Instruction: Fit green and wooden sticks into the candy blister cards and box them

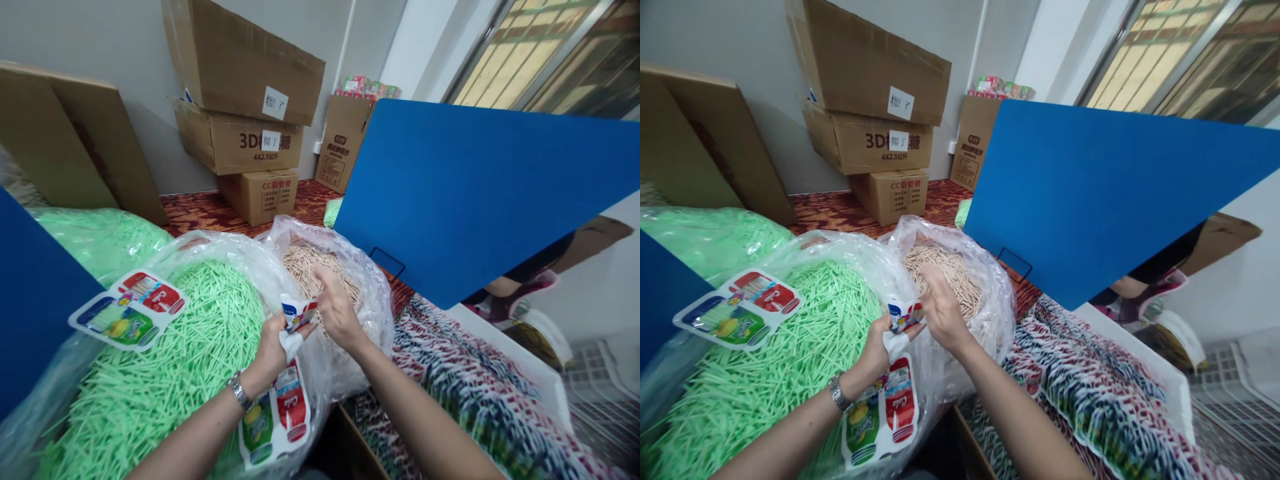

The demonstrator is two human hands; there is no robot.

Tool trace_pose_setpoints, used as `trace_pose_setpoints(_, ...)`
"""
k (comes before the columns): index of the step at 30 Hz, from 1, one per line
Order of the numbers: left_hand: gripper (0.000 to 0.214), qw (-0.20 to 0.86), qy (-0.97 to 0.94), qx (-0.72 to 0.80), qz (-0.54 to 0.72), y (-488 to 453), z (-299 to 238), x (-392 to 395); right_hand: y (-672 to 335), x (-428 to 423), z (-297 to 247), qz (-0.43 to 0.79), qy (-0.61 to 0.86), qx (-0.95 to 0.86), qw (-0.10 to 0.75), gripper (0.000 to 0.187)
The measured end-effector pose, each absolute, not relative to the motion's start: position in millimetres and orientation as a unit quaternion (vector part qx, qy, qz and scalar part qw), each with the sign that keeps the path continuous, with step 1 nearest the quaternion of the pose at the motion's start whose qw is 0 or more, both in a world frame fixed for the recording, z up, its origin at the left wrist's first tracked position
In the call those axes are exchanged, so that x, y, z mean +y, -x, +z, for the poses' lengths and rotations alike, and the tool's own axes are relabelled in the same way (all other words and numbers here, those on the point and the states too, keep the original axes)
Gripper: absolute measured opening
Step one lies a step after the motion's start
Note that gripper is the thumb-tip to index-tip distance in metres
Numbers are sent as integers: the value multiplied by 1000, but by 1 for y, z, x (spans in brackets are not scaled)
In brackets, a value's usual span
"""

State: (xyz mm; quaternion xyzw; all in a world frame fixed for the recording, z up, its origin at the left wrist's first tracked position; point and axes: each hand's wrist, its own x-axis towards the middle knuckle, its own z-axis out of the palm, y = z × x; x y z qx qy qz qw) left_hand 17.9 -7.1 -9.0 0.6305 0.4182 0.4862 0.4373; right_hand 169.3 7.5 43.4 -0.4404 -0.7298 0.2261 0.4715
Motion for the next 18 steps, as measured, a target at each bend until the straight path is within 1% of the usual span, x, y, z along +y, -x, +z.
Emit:
trace_pose_setpoints(2, 19, 446, -626, 408, 492, -13, -9, -8, -167, 7, 44, 176, 432, -781, 415, 44)
trace_pose_setpoints(4, 19, 448, -621, 416, 491, -8, -8, -10, -163, 6, 43, 156, 439, -778, 421, 45)
trace_pose_setpoints(6, 19, 447, -616, 440, 476, -2, -7, -15, -158, 6, 43, 166, 432, -783, 416, 46)
trace_pose_setpoints(7, 19, 447, -612, 455, 468, 2, -7, -19, -155, 5, 44, 177, 420, -796, 397, 43)
trace_pose_setpoints(9, 21, 454, -594, 470, 469, 12, -8, -27, -150, 3, 46, 197, 401, -820, 357, 29)
trace_pose_setpoints(11, 26, 471, -562, 471, 489, 25, -12, -38, -147, -1, 49, 213, 394, -826, 342, 19)
trace_pose_setpoints(13, 24, 488, -536, 478, 496, 39, -18, -52, -144, -6, 52, 253, 370, -834, 322, 17)
trace_pose_setpoints(15, 23, 493, -532, 497, 476, 51, -22, -68, -139, -11, 52, 300, 331, -851, 277, 20)
trace_pose_setpoints(16, 25, 488, -540, 506, 463, 55, -23, -75, -135, -14, 50, 305, 315, -862, 256, 22)
trace_pose_setpoints(18, 26, 477, -568, 508, 439, 60, -20, -86, -125, -20, 47, 260, 299, -888, 235, 23)
